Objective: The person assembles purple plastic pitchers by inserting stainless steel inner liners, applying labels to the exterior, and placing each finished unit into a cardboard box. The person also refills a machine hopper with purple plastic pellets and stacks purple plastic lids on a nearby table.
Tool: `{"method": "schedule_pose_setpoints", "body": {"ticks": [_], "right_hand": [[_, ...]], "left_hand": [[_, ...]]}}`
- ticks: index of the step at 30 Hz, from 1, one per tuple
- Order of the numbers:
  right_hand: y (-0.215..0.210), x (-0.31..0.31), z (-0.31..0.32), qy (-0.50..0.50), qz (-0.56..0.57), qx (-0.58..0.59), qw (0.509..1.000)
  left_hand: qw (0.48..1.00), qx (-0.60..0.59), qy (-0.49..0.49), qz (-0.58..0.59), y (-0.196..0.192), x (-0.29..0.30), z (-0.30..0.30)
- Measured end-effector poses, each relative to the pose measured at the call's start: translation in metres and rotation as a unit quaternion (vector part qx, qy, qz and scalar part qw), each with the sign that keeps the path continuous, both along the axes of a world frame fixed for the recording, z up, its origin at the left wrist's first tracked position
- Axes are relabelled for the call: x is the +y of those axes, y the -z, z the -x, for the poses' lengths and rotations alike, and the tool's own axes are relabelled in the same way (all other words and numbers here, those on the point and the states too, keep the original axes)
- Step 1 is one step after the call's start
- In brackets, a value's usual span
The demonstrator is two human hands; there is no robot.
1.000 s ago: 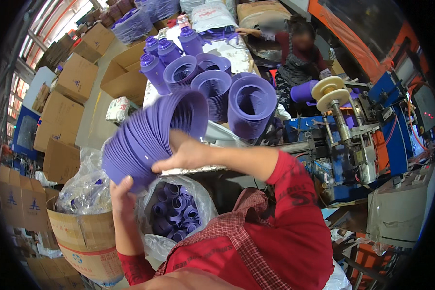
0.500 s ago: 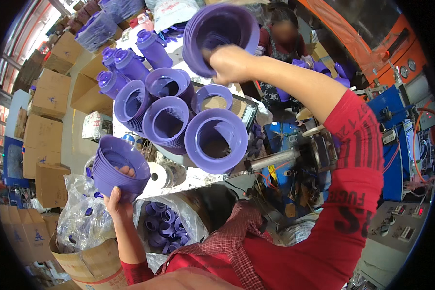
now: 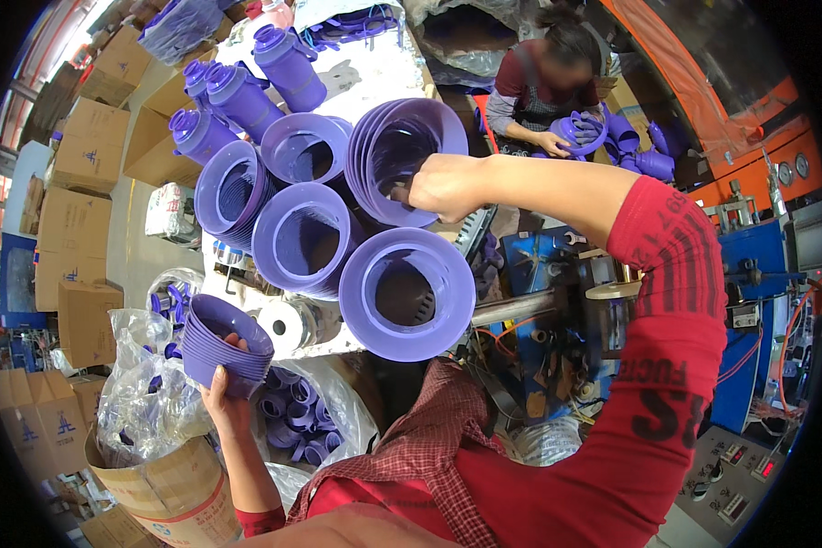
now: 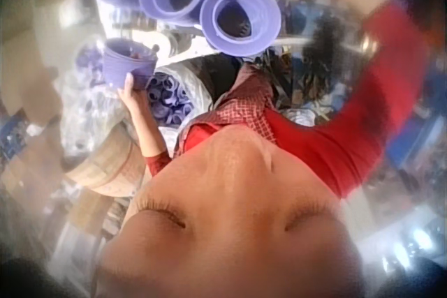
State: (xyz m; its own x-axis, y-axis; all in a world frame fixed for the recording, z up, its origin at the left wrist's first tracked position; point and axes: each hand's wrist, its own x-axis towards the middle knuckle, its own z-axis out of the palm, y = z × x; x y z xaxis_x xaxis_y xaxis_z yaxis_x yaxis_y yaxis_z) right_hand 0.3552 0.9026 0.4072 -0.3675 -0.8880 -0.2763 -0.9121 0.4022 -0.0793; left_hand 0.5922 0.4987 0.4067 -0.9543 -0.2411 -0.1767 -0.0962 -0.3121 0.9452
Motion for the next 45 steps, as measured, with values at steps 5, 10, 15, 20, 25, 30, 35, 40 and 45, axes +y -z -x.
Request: {"method": "schedule_pose_setpoints", "body": {"ticks": [5, 10, 15, 20, 25, 30, 35, 40, 45], "right_hand": [[0.017, -0.007, 0.009, -0.023, -0.053, -0.015, 0.998], [0.024, -0.006, 0.014, -0.046, 0.069, -0.008, 0.997], [0.029, -0.005, 0.012, -0.027, 0.014, 0.013, 0.999], [0.017, -0.013, 0.006, 0.029, -0.050, 0.000, 0.998], [-0.045, -0.017, 0.003, 0.065, 0.056, -0.038, 0.996], [-0.068, -0.069, 0.034, 0.093, 0.149, -0.017, 0.984], [-0.031, -0.147, 0.091, 0.075, -0.079, -0.043, 0.993], [-0.013, -0.168, 0.105, 0.070, -0.202, -0.059, 0.975], [0.005, -0.163, 0.106, 0.060, -0.126, -0.025, 0.990]], "left_hand": [[1.000, -0.011, -0.024, 0.012, 0.001, 0.005, -0.002], [0.999, -0.019, -0.029, 0.000, 0.004, 0.009, -0.003], [1.000, 0.000, 0.001, -0.015, 0.007, 0.006, -0.007], [1.000, -0.013, -0.006, 0.019, 0.007, 0.003, -0.014], [1.000, 0.010, 0.005, -0.016, -0.003, 0.001, -0.016], [0.999, 0.034, 0.017, 0.004, -0.012, 0.002, -0.008], [0.999, 0.033, 0.027, -0.013, -0.008, 0.006, -0.009], [1.000, 0.021, -0.003, -0.010, 0.002, -0.008, -0.024], [0.999, -0.005, -0.053, 0.011, 0.013, -0.026, -0.037]]}}
